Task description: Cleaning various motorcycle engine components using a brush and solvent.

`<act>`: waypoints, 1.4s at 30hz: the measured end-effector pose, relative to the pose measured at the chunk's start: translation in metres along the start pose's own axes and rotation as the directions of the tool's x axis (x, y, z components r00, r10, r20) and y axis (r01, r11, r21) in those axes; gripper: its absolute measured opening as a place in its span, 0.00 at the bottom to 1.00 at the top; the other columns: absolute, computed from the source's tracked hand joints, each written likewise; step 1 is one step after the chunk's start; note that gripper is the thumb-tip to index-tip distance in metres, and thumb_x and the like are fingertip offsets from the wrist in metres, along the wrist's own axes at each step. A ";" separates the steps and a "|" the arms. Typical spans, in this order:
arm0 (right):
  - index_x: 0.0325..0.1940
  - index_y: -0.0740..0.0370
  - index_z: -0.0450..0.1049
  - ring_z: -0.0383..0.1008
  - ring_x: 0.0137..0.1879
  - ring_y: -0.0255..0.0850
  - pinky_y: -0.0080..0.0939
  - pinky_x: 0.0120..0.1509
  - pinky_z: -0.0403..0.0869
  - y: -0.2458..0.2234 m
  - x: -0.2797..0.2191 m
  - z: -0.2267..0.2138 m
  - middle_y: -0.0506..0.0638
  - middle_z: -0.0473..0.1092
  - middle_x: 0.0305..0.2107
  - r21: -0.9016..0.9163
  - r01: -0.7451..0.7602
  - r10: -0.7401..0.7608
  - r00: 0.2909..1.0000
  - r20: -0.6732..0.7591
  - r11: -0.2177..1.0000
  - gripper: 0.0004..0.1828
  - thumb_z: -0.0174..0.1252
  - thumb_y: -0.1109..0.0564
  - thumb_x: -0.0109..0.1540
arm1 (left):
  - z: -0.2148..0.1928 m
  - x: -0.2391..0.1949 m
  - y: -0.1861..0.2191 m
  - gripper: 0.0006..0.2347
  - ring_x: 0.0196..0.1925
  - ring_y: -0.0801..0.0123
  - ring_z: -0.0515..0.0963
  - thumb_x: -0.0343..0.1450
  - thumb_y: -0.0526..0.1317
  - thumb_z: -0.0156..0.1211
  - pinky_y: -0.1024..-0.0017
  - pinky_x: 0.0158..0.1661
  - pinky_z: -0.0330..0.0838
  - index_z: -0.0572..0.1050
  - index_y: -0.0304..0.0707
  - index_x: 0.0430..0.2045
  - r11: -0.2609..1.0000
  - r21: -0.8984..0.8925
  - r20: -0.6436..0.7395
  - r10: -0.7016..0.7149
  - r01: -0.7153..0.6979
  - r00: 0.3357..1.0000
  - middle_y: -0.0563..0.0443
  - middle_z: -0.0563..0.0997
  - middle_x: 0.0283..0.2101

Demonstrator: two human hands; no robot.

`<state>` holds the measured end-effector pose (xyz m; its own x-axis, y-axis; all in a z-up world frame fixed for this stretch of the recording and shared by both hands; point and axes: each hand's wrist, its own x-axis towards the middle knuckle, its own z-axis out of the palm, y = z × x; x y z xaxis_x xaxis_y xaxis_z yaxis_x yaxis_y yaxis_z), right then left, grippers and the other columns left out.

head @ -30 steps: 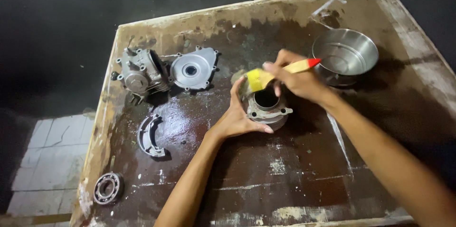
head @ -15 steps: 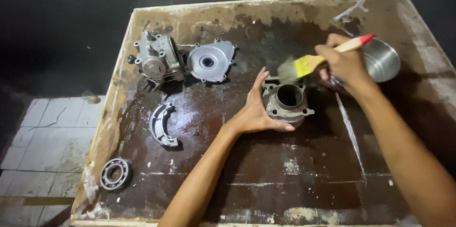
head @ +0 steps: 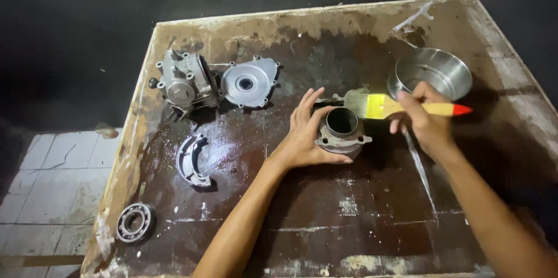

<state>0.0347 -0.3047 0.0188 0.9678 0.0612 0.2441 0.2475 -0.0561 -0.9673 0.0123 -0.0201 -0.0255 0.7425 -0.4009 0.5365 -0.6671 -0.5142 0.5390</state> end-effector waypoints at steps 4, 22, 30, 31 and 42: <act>0.36 0.59 0.60 0.72 0.24 0.38 0.34 0.24 0.65 0.016 -0.001 -0.003 0.55 0.69 0.26 0.112 0.092 -0.067 0.975 -0.211 0.989 0.15 0.55 0.56 0.74 | -0.001 0.001 0.000 0.46 0.82 0.38 0.44 0.54 0.63 0.79 0.41 0.75 0.44 0.65 0.43 0.64 1.000 -0.018 0.005 0.000 0.000 1.000 0.36 0.49 0.78; 0.32 0.58 0.60 0.71 0.20 0.37 0.33 0.20 0.65 0.019 -0.024 -0.014 0.53 0.69 0.21 0.084 0.083 -0.067 0.982 -0.174 0.993 0.15 0.55 0.57 0.71 | -0.006 0.004 -0.008 0.43 0.82 0.42 0.46 0.53 0.53 0.82 0.48 0.75 0.45 0.66 0.46 0.63 0.911 -0.311 0.210 -0.212 0.271 0.954 0.35 0.55 0.76; 0.32 0.63 0.62 0.76 0.22 0.41 0.35 0.21 0.71 0.011 -0.024 -0.008 0.57 0.73 0.24 0.057 0.125 -0.125 0.992 0.002 0.991 0.14 0.53 0.57 0.71 | 0.000 0.002 -0.015 0.40 0.79 0.45 0.54 0.55 0.52 0.81 0.51 0.75 0.51 0.66 0.46 0.61 0.907 -0.334 0.161 -0.213 0.256 0.964 0.37 0.55 0.74; 0.32 0.63 0.62 0.76 0.22 0.41 0.35 0.21 0.71 0.011 -0.024 -0.013 0.57 0.73 0.24 0.060 0.122 -0.122 0.993 -0.004 0.991 0.14 0.53 0.57 0.71 | 0.000 0.001 -0.016 0.40 0.79 0.45 0.54 0.55 0.52 0.81 0.51 0.75 0.51 0.66 0.46 0.61 0.907 -0.332 0.168 -0.212 0.258 0.963 0.37 0.55 0.74; 0.29 0.61 0.62 0.76 0.20 0.41 0.36 0.18 0.75 0.012 -0.015 -0.022 0.53 0.72 0.21 0.168 0.165 -0.182 0.979 0.089 0.972 0.16 0.55 0.56 0.70 | 0.003 -0.003 -0.024 0.42 0.80 0.45 0.51 0.55 0.52 0.81 0.52 0.75 0.47 0.64 0.45 0.63 0.913 -0.315 0.189 -0.207 0.259 0.960 0.35 0.51 0.76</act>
<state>0.0240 -0.3281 0.0048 0.8986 0.1591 0.4089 0.3930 0.1228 -0.9113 0.0266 -0.0090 -0.0419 0.8621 -0.4217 0.2809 -0.4357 -0.3340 0.8358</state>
